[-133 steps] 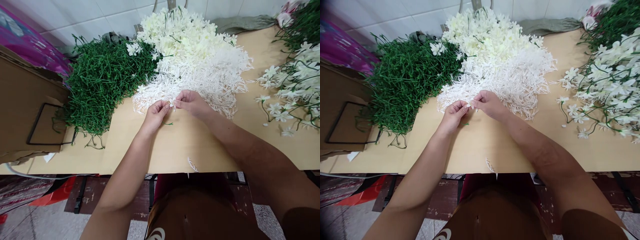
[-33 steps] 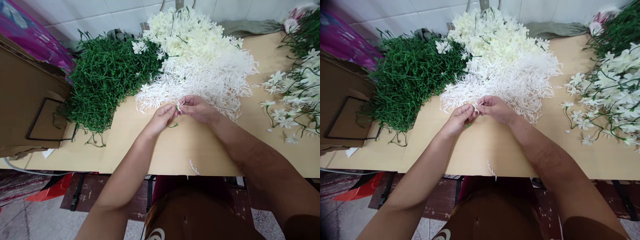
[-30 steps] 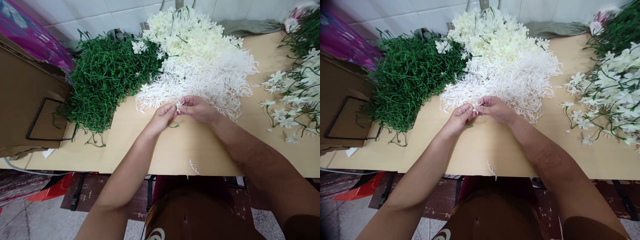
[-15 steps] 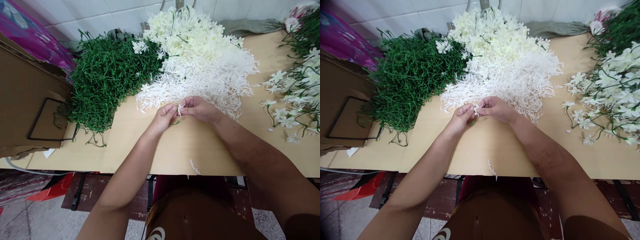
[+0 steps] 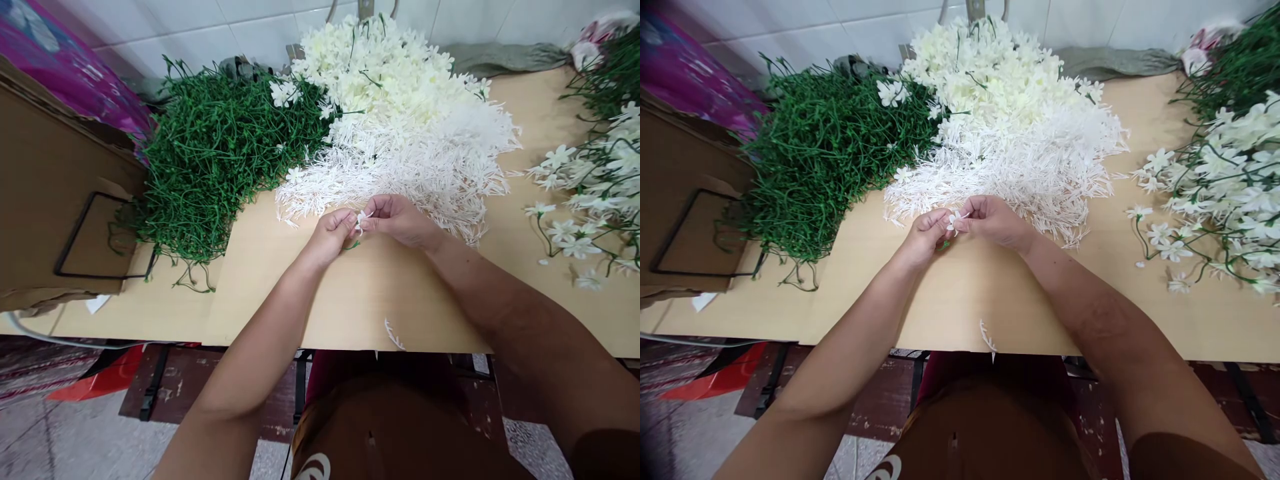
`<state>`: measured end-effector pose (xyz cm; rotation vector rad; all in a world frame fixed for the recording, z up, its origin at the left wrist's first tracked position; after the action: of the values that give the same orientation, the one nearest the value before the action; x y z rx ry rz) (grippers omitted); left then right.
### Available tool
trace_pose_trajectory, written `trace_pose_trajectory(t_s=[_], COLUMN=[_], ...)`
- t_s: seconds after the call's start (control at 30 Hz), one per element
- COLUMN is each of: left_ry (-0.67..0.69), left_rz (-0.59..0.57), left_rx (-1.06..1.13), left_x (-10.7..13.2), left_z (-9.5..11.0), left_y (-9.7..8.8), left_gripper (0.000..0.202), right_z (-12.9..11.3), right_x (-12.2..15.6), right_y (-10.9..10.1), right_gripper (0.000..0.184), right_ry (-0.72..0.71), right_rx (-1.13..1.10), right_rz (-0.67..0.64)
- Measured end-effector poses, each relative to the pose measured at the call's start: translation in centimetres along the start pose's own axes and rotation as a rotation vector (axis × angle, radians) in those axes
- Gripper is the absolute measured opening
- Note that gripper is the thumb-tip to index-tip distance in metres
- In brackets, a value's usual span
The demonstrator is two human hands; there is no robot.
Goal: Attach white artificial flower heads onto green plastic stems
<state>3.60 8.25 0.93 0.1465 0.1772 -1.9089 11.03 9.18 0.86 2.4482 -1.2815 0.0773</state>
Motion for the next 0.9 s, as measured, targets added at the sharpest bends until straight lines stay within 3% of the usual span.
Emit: trace_pose_trajectory(t_s=[0.17, 0.4, 0.6, 0.9], left_ry=[0.006, 0.085, 0.075, 0.067], left_rz=[-0.036, 0.024, 0.044, 0.093], left_rx=[0.012, -0.056, -0.089, -0.05], left_x=[0.1, -0.3, -0.3, -0.2], left_z=[0.4, 0.2, -0.3, -0.4], left_y=[0.4, -0.3, -0.4, -0.5], left_gripper=[0.062, 0.061, 0.056, 0.048], right_z=[0.2, -0.7, -0.9, -1.4], right_x=[-0.3, 0.0, 0.1, 0.2], right_y=[-0.1, -0.4, -0.2, -0.7], right_gripper=[0.042, 0.044, 0.043, 0.04], right_ry=[0.001, -0.102, -0.089, -0.099], right_rx=[0.093, 0.26, 0.355, 0.37], right_rz=[0.015, 0.162, 0.218, 0.272])
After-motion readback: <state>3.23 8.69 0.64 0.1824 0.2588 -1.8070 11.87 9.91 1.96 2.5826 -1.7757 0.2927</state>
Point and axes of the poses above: each hand's wrist, its own x-axis away from the middle knuckle, its own y-axis out of the palm, z = x × y, the point moved 10 cm from there along -x, towards the middle knuckle, and after that the axes turned 13 degrees about y, right-handed, at the moved point
